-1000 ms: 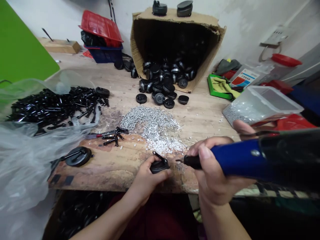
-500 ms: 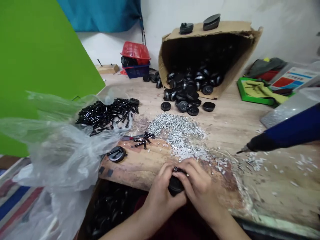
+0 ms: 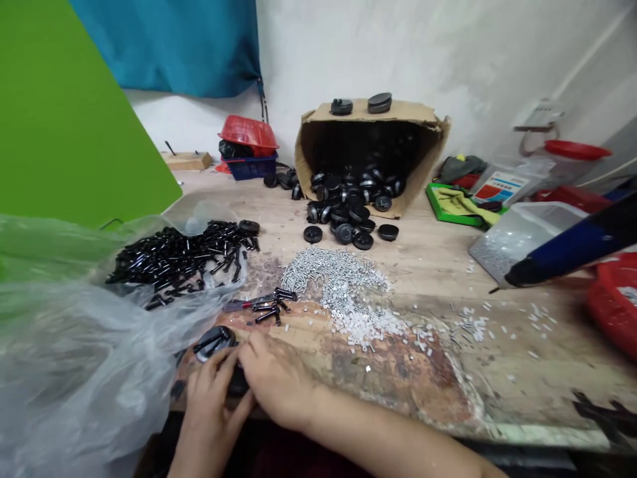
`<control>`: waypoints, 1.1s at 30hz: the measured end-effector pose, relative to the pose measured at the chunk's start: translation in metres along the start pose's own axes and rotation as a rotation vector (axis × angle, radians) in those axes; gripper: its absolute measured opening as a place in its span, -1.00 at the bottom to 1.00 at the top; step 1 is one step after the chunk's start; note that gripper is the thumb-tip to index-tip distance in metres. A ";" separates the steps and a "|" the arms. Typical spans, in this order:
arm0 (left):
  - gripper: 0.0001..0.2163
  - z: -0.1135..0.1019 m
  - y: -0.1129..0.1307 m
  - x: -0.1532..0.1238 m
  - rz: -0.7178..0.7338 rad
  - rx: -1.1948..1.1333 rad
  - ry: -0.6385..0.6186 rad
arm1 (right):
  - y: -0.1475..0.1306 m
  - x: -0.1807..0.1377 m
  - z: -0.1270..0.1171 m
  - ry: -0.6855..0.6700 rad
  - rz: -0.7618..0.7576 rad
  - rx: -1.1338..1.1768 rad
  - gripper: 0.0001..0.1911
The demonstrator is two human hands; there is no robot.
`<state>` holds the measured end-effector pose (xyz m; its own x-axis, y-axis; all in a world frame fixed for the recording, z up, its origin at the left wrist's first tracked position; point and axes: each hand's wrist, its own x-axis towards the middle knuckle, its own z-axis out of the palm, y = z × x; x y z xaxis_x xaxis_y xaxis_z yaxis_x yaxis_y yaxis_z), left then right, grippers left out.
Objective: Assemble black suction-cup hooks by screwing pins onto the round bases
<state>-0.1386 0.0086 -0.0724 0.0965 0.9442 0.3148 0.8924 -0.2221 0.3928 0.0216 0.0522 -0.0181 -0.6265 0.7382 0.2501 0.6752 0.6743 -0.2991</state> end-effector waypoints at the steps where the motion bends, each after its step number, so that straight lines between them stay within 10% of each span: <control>1: -0.46 0.004 -0.004 0.001 -0.033 -0.034 0.004 | -0.004 0.006 0.004 -0.021 0.034 -0.019 -0.84; 10: -0.50 0.025 -0.016 0.009 -0.034 -0.039 0.046 | 0.004 0.012 0.003 -0.102 0.051 0.081 -0.71; 15: -0.33 -0.022 0.005 0.023 -0.044 0.084 0.051 | 0.052 -0.010 -0.034 0.023 0.210 0.160 -0.77; 21: -0.42 -0.067 0.073 0.131 0.052 0.057 0.030 | 0.146 -0.016 -0.088 0.369 0.659 -0.099 -0.79; 27: -0.67 0.013 0.100 0.284 0.270 0.218 -0.296 | 0.214 0.016 -0.076 0.465 0.947 -0.148 -0.59; 33: -0.68 0.078 0.099 0.342 0.212 0.216 -0.337 | 0.266 0.038 -0.059 0.316 1.041 -0.135 -0.57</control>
<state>0.0168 0.3282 0.0068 0.3935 0.9176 0.0562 0.9054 -0.3975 0.1493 0.1999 0.2608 -0.0334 0.3905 0.9058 0.1644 0.8650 -0.2999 -0.4023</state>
